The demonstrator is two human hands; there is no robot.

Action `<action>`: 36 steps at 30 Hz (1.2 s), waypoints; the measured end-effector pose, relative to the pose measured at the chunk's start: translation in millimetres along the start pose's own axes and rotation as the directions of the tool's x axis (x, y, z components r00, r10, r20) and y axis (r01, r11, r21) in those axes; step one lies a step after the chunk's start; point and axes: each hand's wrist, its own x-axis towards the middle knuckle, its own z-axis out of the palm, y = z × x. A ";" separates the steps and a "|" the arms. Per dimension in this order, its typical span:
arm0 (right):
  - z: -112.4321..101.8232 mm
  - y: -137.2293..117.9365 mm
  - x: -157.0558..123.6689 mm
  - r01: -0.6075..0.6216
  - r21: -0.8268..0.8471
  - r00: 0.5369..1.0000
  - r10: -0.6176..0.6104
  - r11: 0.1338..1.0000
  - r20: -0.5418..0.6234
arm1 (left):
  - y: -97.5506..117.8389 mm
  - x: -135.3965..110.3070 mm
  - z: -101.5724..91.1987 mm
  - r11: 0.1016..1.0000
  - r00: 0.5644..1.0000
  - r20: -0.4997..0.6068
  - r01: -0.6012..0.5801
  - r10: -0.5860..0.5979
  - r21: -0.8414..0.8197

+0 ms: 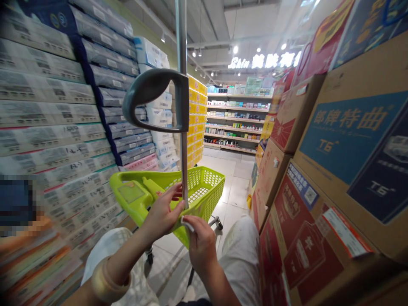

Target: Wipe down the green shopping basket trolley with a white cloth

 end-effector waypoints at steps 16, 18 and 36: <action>10.7 3.5 20.4 0.033 -0.133 0.994 -0.047 0.991 -0.102 | -11.2 -15.4 -28.1 0.999 0.999 0.004 -0.037 0.037 0.000; 14.1 2.8 19.8 0.103 -0.127 0.993 -0.109 0.987 -0.044 | -14.8 -16.7 -28.4 0.999 0.999 -0.005 -0.035 0.035 0.016; 30.2 21.1 29.7 0.015 -0.184 0.998 -0.002 0.983 0.069 | -11.8 -6.5 -37.9 0.974 0.980 0.198 -0.012 -0.034 0.226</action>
